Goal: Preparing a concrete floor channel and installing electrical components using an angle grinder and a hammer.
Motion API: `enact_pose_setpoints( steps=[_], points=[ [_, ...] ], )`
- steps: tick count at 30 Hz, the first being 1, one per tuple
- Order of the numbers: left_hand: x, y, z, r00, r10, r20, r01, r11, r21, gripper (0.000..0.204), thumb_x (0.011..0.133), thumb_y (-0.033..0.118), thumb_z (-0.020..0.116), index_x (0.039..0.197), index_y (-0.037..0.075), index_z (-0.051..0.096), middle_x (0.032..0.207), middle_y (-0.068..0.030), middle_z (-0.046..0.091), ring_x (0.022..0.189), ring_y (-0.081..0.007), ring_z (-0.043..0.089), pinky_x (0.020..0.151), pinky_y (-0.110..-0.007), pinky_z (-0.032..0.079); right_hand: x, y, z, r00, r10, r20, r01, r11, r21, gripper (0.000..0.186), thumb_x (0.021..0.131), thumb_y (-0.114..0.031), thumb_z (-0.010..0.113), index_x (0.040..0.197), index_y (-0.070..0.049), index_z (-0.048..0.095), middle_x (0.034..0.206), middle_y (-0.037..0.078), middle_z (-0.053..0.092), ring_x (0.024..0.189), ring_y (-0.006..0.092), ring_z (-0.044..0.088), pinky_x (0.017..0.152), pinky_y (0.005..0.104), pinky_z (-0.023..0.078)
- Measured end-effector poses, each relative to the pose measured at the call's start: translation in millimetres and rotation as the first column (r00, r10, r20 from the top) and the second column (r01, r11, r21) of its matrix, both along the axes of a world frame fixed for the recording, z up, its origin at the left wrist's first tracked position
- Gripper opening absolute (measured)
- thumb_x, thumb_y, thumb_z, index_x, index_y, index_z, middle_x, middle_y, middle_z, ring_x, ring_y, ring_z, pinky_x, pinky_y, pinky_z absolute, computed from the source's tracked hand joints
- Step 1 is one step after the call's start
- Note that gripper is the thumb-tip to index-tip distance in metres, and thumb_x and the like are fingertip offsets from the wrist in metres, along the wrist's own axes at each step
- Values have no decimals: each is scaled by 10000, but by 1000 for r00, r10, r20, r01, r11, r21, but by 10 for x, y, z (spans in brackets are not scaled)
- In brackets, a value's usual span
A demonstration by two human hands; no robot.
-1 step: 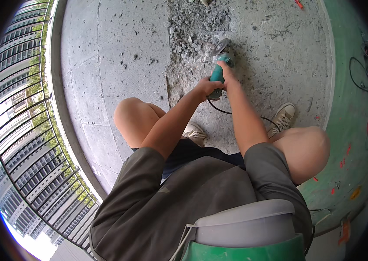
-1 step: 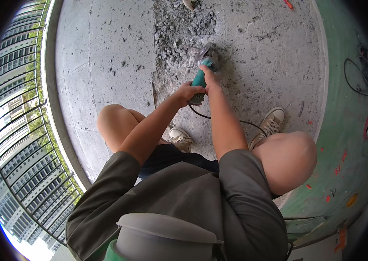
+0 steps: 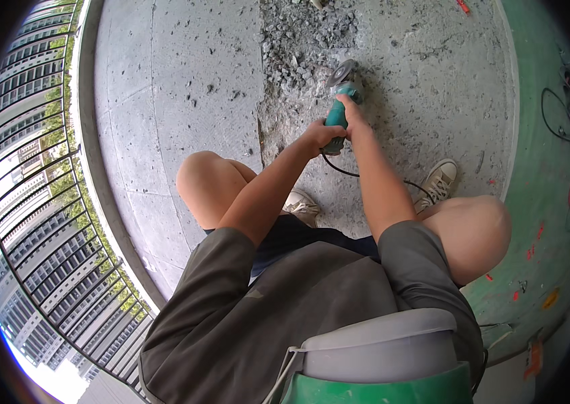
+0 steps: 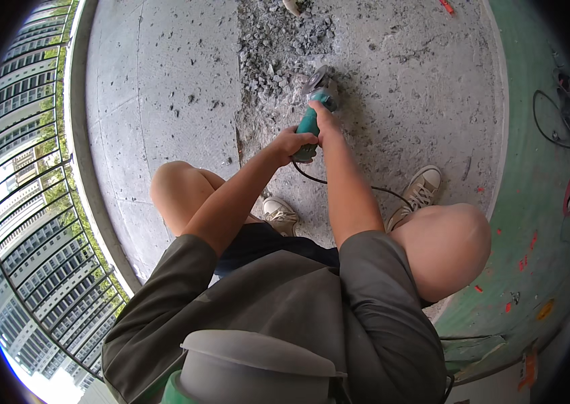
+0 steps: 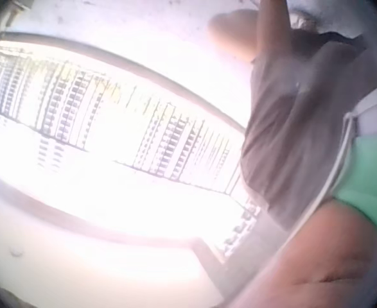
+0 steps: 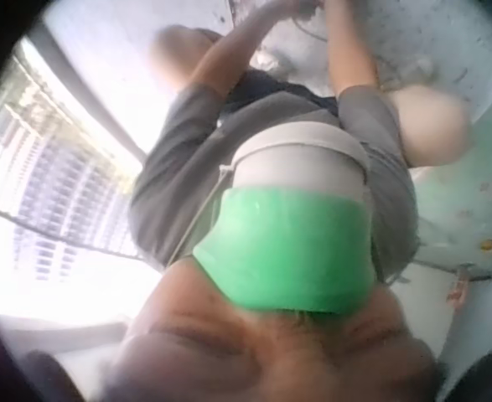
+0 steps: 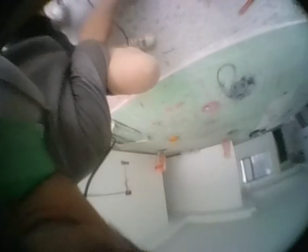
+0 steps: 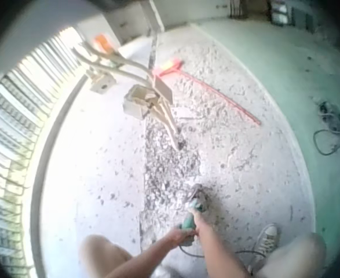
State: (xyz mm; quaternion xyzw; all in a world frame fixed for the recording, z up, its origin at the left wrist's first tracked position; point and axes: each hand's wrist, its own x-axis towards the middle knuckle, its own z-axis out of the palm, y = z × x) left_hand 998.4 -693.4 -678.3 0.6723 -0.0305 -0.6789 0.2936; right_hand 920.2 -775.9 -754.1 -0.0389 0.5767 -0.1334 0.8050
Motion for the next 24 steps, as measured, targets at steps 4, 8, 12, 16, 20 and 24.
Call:
enact_pose_setpoints(
  steps=[4, 8, 12, 16, 20, 24],
  points=[
    [-6, -4, 22, 1000, 19, -22, -20, 1000, -15, 437, 709, 124, 696, 1081, 4, 502, 901, -115, 592, 671, -233, 622, 573, -379, 559, 3, 1, -54, 1000, 26, -10, -26, 1000, -4, 547, 647, -340, 739, 1032, -8, 537, 880, 90, 562, 688, 217, 586, 624, 376, 502],
    [-4, -2, 35, 999, 22, -23, -22, 1000, -6, 431, 710, 123, 692, 1079, 1, 506, 897, -116, 591, 675, -232, 619, 575, -381, 559, 3, 9, -68, 1000, 29, -12, -29, 1000, -4, 555, 641, -357, 739, 1029, -13, 540, 883, 88, 565, 708, 217, 579, 651, 379, 496],
    [-1, 0, 39, 999, 16, -29, -17, 1000, -13, 418, 716, 129, 688, 1072, 1, 510, 888, -114, 589, 686, -232, 617, 578, -380, 559, -4, 10, -57, 1000, 19, -22, -19, 1000, 2, 557, 638, -364, 740, 1028, -20, 543, 890, 89, 567, 724, 219, 579, 665, 382, 493],
    [-2, -2, 47, 999, 15, -44, -16, 1000, -25, 413, 720, 132, 689, 1069, 3, 510, 886, -114, 588, 680, -234, 617, 578, -379, 558, -7, 5, -63, 999, 33, 15, -33, 999, 11, 559, 634, -364, 743, 1025, -19, 544, 895, 92, 568, 729, 221, 580, 665, 381, 493],
    [-4, -5, 48, 1000, 10, -21, -10, 1000, -29, 417, 720, 134, 691, 1070, 3, 506, 883, -115, 588, 683, -234, 618, 578, -377, 557, 1, 6, -73, 999, 38, -1, -37, 999, 12, 558, 633, -363, 744, 1024, -20, 543, 891, 93, 572, 719, 220, 583, 661, 381, 495],
    [-6, -1, 25, 1000, 10, -12, -10, 1000, -9, 410, 724, 133, 689, 1065, -1, 507, 881, -113, 588, 693, -234, 618, 577, -378, 556, 0, 0, -25, 997, 25, -78, -26, 1000, -15, 538, 642, -354, 742, 1018, -23, 544, 861, 84, 577, 686, 215, 590, 636, 377, 502]
  ],
)
